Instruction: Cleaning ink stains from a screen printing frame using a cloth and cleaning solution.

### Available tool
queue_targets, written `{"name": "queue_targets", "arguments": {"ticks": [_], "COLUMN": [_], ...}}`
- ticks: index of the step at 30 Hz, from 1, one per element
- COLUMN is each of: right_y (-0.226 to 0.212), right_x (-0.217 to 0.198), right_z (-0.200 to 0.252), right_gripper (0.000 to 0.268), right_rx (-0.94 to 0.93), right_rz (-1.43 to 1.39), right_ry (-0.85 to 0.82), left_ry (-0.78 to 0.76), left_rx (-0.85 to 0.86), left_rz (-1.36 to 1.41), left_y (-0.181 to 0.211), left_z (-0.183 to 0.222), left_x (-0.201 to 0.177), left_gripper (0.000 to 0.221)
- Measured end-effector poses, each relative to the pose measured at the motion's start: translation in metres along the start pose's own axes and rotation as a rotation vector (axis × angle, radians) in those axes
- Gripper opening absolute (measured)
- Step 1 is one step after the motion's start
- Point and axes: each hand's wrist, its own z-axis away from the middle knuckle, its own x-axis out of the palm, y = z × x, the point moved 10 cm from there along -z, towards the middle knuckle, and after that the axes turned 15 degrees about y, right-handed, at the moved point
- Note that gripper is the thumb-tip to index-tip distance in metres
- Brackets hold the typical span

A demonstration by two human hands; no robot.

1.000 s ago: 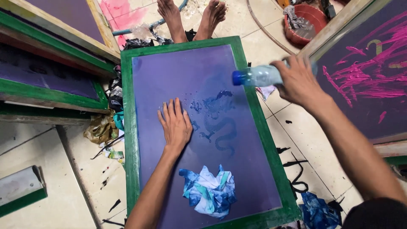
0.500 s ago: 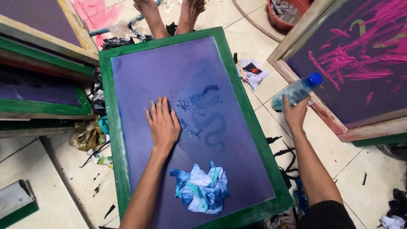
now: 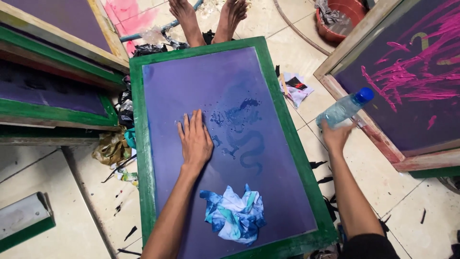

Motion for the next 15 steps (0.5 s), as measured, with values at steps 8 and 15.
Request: {"name": "queue_targets", "arguments": {"ticks": [8, 15], "right_y": [-0.108, -0.218], "right_x": [-0.075, -0.102], "right_z": [0.125, 0.379], "right_gripper": [0.051, 0.093], "right_rx": [-0.219, -0.992], "right_rz": [-0.296, 0.599], "right_ry": [-0.127, -1.777], "left_ry": [-0.015, 0.135], "left_rx": [-0.015, 0.185], "left_rz": [0.021, -0.051], "left_y": [-0.007, -0.007], "left_z": [-0.001, -0.017], "left_x": [0.003, -0.009], "left_gripper": [0.065, 0.035]}}
